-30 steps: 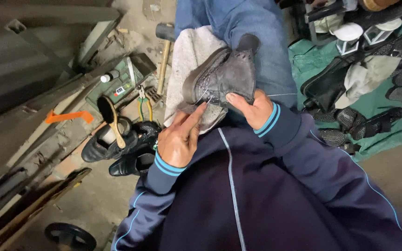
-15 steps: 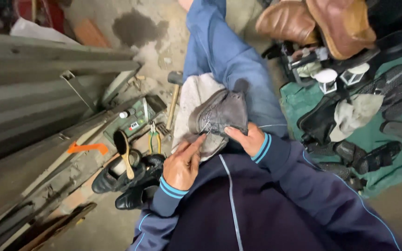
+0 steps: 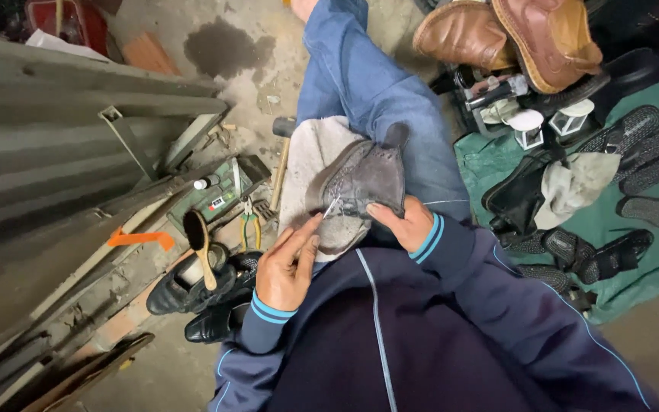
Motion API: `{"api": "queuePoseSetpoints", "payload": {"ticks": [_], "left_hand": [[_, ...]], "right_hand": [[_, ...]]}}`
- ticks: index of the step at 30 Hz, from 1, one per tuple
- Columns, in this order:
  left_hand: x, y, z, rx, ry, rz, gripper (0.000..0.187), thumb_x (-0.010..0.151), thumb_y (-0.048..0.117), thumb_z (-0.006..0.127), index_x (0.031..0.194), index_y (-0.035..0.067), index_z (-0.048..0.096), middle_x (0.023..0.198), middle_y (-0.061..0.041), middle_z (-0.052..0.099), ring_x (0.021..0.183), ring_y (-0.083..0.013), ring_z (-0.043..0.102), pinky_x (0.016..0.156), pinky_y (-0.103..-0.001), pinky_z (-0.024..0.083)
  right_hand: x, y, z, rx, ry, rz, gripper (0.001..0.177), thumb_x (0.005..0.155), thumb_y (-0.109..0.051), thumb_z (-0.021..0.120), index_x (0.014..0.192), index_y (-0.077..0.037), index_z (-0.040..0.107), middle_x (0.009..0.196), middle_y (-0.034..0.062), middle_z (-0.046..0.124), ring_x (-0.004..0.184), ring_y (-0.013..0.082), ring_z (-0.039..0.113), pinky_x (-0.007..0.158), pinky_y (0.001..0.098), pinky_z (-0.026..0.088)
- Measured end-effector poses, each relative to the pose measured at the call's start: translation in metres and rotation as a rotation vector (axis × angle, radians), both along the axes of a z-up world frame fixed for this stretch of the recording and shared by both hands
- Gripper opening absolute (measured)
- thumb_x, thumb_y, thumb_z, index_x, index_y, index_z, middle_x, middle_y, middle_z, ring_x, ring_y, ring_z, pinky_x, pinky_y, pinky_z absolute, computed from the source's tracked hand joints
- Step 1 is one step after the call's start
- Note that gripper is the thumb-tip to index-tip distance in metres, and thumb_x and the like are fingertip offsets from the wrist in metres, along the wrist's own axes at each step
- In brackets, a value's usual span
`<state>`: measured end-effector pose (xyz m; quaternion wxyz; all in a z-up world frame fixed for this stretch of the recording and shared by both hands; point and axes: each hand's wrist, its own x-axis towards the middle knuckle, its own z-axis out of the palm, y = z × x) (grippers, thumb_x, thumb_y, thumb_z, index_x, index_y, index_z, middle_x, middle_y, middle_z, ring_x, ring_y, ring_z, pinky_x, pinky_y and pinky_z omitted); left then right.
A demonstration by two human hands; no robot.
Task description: Hand-stitching the sole of a boot using a needle and thread in a shoe repair setting.
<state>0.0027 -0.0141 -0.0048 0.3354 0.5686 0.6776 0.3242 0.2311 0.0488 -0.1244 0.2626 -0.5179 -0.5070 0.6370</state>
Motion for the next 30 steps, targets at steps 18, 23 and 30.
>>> {"api": "queuePoseSetpoints", "payload": {"ticks": [18,23,30], "left_hand": [[0.008,-0.016,-0.017,-0.005,0.131,-0.074,0.029,0.101,0.016,0.063,0.127,0.021,0.074,0.08,-0.006,0.067,0.073,-0.0363,0.069,0.063,-0.043,0.057],[0.012,-0.012,-0.005,-0.011,0.15,-0.07,0.028,0.102,0.019,0.062,0.127,0.024,0.073,0.082,-0.003,0.065,0.075,-0.0352,0.069,0.062,-0.043,0.057],[0.013,-0.013,-0.01,-0.022,0.198,-0.092,0.028,0.105,0.018,0.059,0.13,0.02,0.072,0.079,-0.007,0.062,0.07,-0.0406,0.067,0.058,-0.048,0.055]], "right_hand": [[-0.001,-0.009,0.007,0.174,-0.039,-0.044,0.025,0.096,-0.014,0.078,0.115,0.003,0.079,0.105,0.0238,0.076,0.105,0.0353,0.072,0.088,0.0467,0.06],[0.009,-0.009,-0.009,0.096,0.01,-0.019,0.028,0.096,-0.018,0.079,0.117,0.0,0.078,0.107,0.0206,0.076,0.103,0.0313,0.073,0.089,0.0455,0.059],[0.0,-0.014,0.0,0.214,0.063,-0.065,0.029,0.103,-0.008,0.07,0.123,0.013,0.07,0.119,0.0352,0.068,0.119,0.0448,0.062,0.101,0.053,0.053]]}}
